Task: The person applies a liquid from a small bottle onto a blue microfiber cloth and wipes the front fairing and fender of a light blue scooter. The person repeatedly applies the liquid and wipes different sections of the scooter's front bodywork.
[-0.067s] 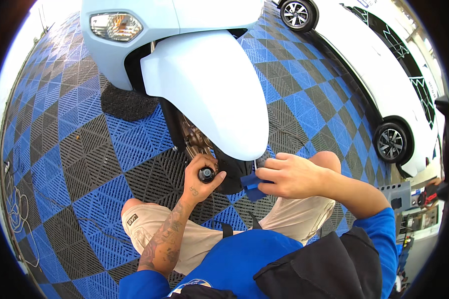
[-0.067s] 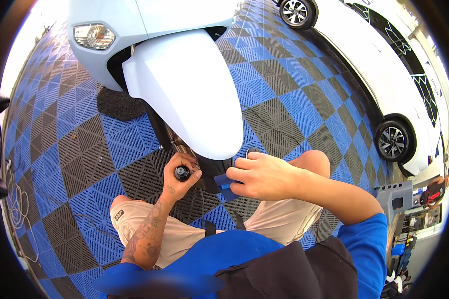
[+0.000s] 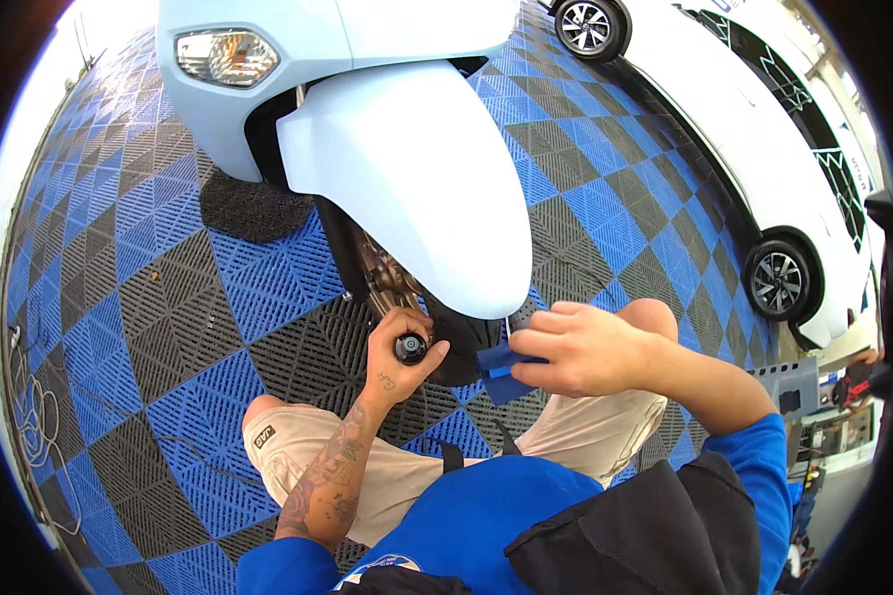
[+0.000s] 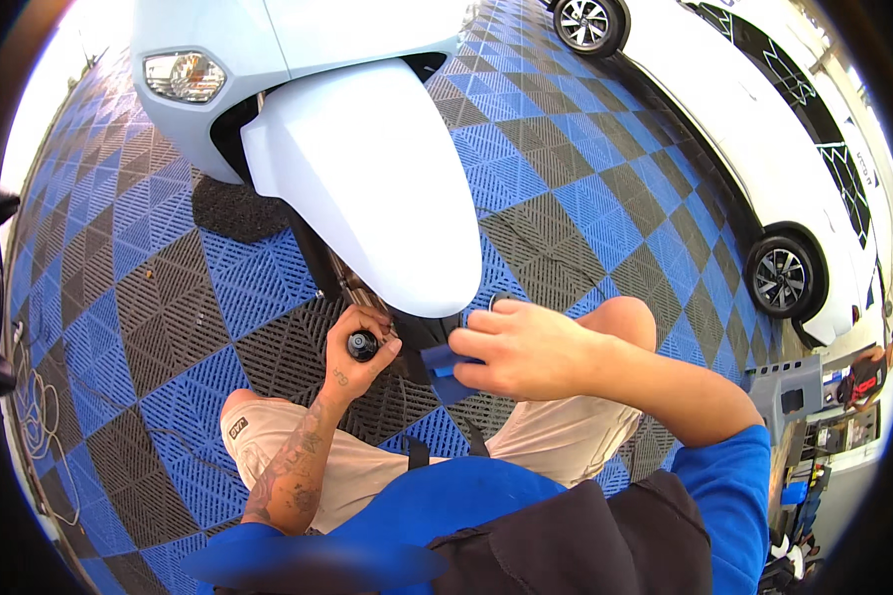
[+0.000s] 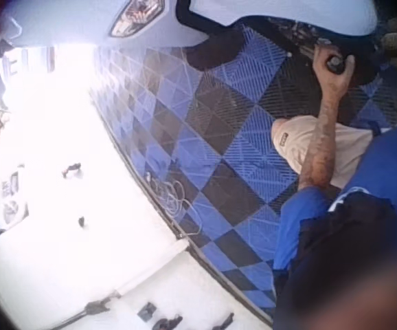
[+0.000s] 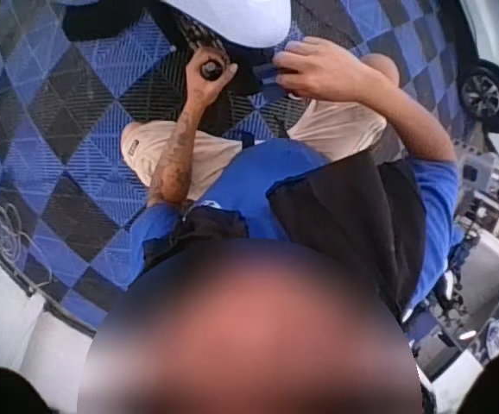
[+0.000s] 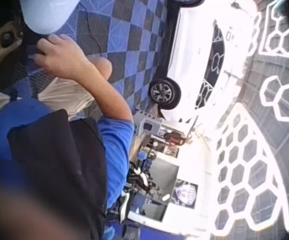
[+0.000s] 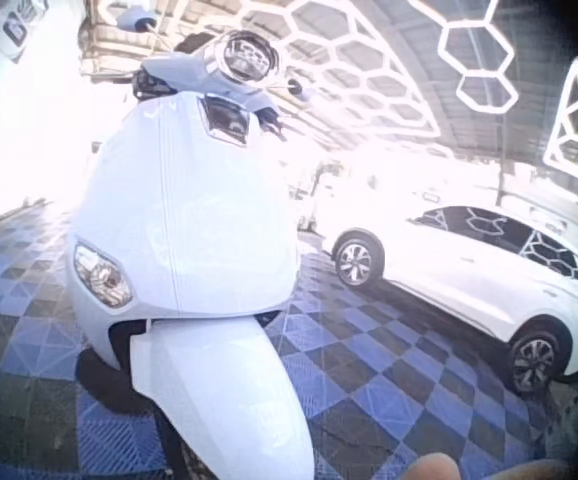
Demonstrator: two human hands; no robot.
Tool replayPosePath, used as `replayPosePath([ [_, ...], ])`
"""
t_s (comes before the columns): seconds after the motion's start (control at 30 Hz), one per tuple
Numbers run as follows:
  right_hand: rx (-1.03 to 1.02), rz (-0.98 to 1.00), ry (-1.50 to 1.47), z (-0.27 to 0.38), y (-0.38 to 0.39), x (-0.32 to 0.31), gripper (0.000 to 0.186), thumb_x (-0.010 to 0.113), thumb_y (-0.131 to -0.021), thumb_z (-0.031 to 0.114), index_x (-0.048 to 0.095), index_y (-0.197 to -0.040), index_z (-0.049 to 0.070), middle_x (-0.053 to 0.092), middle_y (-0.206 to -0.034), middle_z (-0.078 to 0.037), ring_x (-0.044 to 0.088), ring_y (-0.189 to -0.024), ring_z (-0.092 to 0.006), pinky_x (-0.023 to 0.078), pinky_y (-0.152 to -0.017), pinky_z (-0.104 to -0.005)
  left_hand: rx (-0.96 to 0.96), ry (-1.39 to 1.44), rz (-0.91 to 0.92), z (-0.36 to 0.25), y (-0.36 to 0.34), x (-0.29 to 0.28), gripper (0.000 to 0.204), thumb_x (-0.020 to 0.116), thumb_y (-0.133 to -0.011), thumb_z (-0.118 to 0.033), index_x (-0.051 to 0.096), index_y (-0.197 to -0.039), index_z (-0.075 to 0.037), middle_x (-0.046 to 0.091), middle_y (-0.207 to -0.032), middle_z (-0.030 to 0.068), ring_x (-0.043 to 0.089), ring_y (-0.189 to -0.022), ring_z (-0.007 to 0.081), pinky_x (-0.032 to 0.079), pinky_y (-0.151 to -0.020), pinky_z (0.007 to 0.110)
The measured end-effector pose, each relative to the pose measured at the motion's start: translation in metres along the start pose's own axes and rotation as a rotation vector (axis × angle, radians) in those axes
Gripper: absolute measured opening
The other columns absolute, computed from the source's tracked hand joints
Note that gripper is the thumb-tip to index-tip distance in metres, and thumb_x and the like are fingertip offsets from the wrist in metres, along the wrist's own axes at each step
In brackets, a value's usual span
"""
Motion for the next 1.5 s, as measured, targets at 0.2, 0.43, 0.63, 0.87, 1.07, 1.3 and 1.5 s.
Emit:
replayPosePath([
  [0.2,0.067,-0.227,0.171,-0.018,-0.021,-0.028,0.019,0.066,-0.076,0.021,0.066,-0.091,0.011,0.053,-0.092,-0.001,0.056,-0.09,-0.0179,0.05,-0.072,-0.0327,0.09,-0.06,0.023,-0.02,0.001,0.01,0.025,0.084,-0.074,-0.008,0.06,-0.081,-0.003,0.064,-0.087,0.0101,0.065,-0.086,0.0259,0.052,-0.081,0.037],
  [0.43,0.121,0.165,-0.218,-0.001,0.009,0.011,0.024,0.075,-0.074,0.022,0.068,-0.094,0.009,0.055,-0.094,-0.004,0.059,-0.093,-0.0227,0.052,-0.077,-0.0363,0.113,-0.066,0.098,-0.029,0.001,0.017,0.028,0.086,-0.073,-0.01,0.06,-0.081,-0.004,0.066,-0.087,0.0109,0.066,-0.084,0.0258,0.053,-0.079,0.038],
  [0.63,0.298,0.014,-0.536,-0.026,0.032,-0.032,0.041,0.077,-0.072,0.015,0.071,-0.112,0.01,0.058,-0.103,-0.01,0.062,-0.098,-0.0314,0.052,-0.086,-0.0428,0.176,-0.208,0.251,-0.052,-0.012,0.047,0.026,0.086,-0.076,-0.02,0.064,-0.084,-0.007,0.07,-0.087,0.0082,0.07,-0.08,0.0263,0.056,-0.074,0.037],
  [0.87,0.412,0.006,-0.524,-0.014,0.058,-0.057,0.049,0.081,-0.074,0.02,0.07,-0.121,0.012,0.064,-0.112,-0.009,0.064,-0.103,-0.0313,0.055,-0.083,-0.0429,0.183,-0.331,0.283,-0.064,-0.017,0.066,0.03,0.084,-0.08,-0.032,0.067,-0.088,-0.008,0.074,-0.1,0.0059,0.074,-0.088,0.0233,0.059,-0.076,0.035],
  [1.07,0.511,-0.203,-0.492,-0.003,0.088,-0.124,0.041,0.082,-0.069,0.019,0.076,-0.108,0.01,0.069,-0.101,-0.009,0.069,-0.09,-0.0296,0.057,-0.075,-0.038,0.175,-0.348,0.169,-0.069,-0.017,0.061,0.034,0.083,-0.082,-0.035,0.065,-0.088,-0.007,0.074,-0.11,0.0068,0.073,-0.094,0.0255,0.058,-0.079,0.036],
  [1.3,0.594,-0.657,-0.558,-0.059,0.125,-0.176,0.034,0.082,-0.069,0.009,0.076,-0.103,0.004,0.071,-0.099,-0.009,0.069,-0.084,-0.0196,0.055,-0.07,-0.032,0.167,-0.373,0.182,-0.07,-0.018,0.062,0.031,0.081,-0.084,-0.033,0.066,-0.09,-0.007,0.074,-0.11,0.0064,0.073,-0.095,0.026,0.057,-0.081,0.036],
  [1.5,0.719,-1.33,-1.256,-0.167,0.189,-0.062,0.029,0.074,-0.083,0.01,0.067,-0.11,-0.002,0.067,-0.098,-0.008,0.064,-0.082,-0.0133,0.053,-0.067,-0.0271,0.129,-0.379,0.205,-0.067,-0.021,0.065,0.028,0.081,-0.084,-0.029,0.066,-0.085,-0.006,0.076,-0.11,0.008,0.074,-0.095,0.0259,0.057,-0.083,0.035],
])
Point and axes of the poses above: each hand's wrist, its own y-axis away from the middle knuckle, its own x-axis out of the palm, z = x × y, the point moved 9 cm from there along -y, towards the middle knuckle
